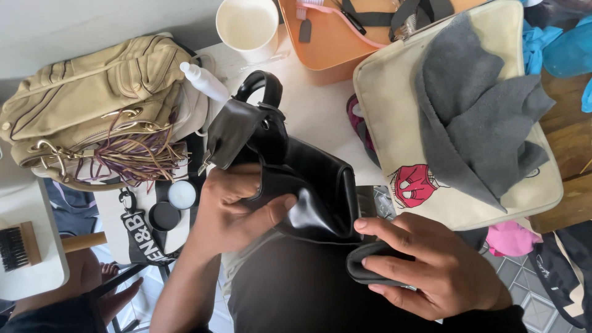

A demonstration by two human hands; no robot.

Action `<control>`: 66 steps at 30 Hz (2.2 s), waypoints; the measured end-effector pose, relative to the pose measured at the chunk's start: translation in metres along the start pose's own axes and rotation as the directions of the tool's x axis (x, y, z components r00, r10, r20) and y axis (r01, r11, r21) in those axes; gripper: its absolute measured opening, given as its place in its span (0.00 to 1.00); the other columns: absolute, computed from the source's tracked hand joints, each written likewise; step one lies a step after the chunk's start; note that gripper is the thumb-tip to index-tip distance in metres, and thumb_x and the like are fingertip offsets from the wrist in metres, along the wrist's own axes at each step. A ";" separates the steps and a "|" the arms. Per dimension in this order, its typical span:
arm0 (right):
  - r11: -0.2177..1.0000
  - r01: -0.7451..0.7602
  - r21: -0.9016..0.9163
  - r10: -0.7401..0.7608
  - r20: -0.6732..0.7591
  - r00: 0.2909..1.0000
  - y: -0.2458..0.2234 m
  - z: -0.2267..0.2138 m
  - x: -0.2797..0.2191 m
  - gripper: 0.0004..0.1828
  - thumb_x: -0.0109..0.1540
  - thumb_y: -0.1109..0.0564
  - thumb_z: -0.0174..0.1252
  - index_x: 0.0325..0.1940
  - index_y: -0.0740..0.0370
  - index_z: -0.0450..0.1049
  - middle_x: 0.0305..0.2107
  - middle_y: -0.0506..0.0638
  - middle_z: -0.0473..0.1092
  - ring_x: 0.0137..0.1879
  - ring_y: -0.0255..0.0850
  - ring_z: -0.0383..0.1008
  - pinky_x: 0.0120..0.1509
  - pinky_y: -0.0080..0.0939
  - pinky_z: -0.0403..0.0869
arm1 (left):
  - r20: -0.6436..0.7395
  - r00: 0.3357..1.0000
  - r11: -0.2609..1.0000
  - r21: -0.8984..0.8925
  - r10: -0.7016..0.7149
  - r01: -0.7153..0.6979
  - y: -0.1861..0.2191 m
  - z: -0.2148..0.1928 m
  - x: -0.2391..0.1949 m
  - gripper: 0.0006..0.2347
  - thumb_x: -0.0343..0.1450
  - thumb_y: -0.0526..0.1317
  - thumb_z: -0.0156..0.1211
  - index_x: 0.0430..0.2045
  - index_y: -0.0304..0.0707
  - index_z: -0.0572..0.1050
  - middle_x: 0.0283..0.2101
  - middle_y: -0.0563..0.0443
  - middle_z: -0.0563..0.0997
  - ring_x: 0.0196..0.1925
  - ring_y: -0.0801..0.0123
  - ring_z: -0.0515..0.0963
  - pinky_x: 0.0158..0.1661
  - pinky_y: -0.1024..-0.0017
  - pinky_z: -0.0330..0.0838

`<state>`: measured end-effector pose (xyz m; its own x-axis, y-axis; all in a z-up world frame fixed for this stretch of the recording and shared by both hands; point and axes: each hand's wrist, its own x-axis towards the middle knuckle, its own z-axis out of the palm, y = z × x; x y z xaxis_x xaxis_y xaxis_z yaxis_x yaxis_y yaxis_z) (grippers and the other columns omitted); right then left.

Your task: The person cleans a black handbag using a small sponge and a white cream. They repeatedly dip the sponge into the cream and wipe the exterior, interior, and handle of the bag. The person rotates the bag to access different sides and continues wiping until the end of the clip.

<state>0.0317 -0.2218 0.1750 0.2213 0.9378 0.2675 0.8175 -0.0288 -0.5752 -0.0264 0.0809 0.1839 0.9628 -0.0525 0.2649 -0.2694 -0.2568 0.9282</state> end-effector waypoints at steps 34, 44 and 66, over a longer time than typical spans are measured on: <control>0.819 0.214 -0.532 0.192 0.607 0.771 -0.023 -0.035 0.095 0.19 0.58 0.54 0.52 0.12 0.49 0.74 0.77 0.71 0.48 0.15 0.40 0.72 0.25 0.50 0.76 | -0.343 0.934 0.993 0.020 -0.102 0.116 -0.024 -0.030 -0.065 0.05 0.65 0.28 0.51 0.18 0.34 0.70 0.22 0.55 0.64 0.27 0.71 0.62 0.31 0.70 0.55; 0.604 0.261 -0.753 0.374 0.557 0.742 -0.046 -0.011 0.112 0.16 0.52 0.66 0.55 0.14 0.48 0.77 0.80 0.73 0.39 0.14 0.36 0.68 0.22 0.42 0.68 | -0.380 0.827 0.885 0.039 -0.416 0.463 -0.006 -0.042 -0.059 0.17 0.65 0.47 0.63 0.15 0.43 0.60 0.21 0.62 0.57 0.26 0.78 0.55 0.26 0.72 0.47; 0.890 0.191 -0.415 0.088 0.567 0.819 -0.029 -0.031 0.123 0.20 0.57 0.56 0.52 0.09 0.49 0.68 0.76 0.71 0.47 0.07 0.41 0.71 0.18 0.48 0.72 | -0.512 0.802 0.507 0.625 -0.309 0.594 -0.010 -0.031 -0.039 0.28 0.64 0.69 0.68 0.21 0.41 0.72 0.11 0.48 0.73 0.19 0.43 0.76 0.24 0.52 0.65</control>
<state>0.0522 -0.1165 0.2485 -0.0481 0.9616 -0.2701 0.9901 0.0101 -0.1403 -0.0613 0.1153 0.1721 0.8454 0.5309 0.0591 0.4475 -0.7643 0.4644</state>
